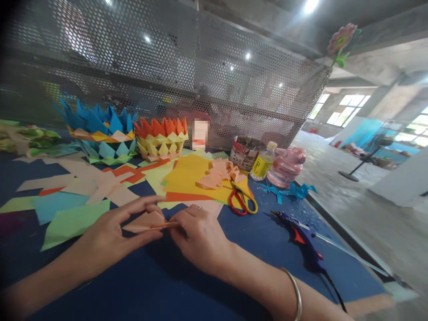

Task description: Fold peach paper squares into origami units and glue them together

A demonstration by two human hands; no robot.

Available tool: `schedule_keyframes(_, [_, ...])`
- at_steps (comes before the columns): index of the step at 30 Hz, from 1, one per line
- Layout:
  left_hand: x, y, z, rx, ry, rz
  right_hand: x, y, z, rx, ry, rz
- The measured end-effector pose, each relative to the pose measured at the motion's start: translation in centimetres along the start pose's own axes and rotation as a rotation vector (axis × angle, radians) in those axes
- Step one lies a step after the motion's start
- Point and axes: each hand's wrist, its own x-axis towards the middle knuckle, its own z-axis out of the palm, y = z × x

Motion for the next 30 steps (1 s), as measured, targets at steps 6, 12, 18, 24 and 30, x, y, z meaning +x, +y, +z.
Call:
schedule_keyframes(6, [0.0, 0.2, 0.1, -0.026, -0.115, 0.017, -0.2, -0.1, 0.3, -0.003, -0.030, -0.024])
schedule_keyframes(12, [0.4, 0.8, -0.1, -0.001, -0.075, 0.064, -0.2, -0.1, 0.5, 0.023, -0.036, 0.045])
schedule_keyframes(18, [0.2, 0.6, 0.3, 0.020, -0.051, 0.096, -0.3, -0.4, 0.5, 0.043, -0.052, 0.049])
schedule_keyframes(24, [-0.4, 1.0, 0.1, 0.044, -0.028, 0.135, -0.5, -0.4, 0.5, 0.049, -0.059, 0.037])
schedule_keyframes(30, [0.0, 1.0, 0.0, 0.076, 0.025, 0.133, -0.1, -0.6, 0.3, 0.071, -0.075, 0.082])
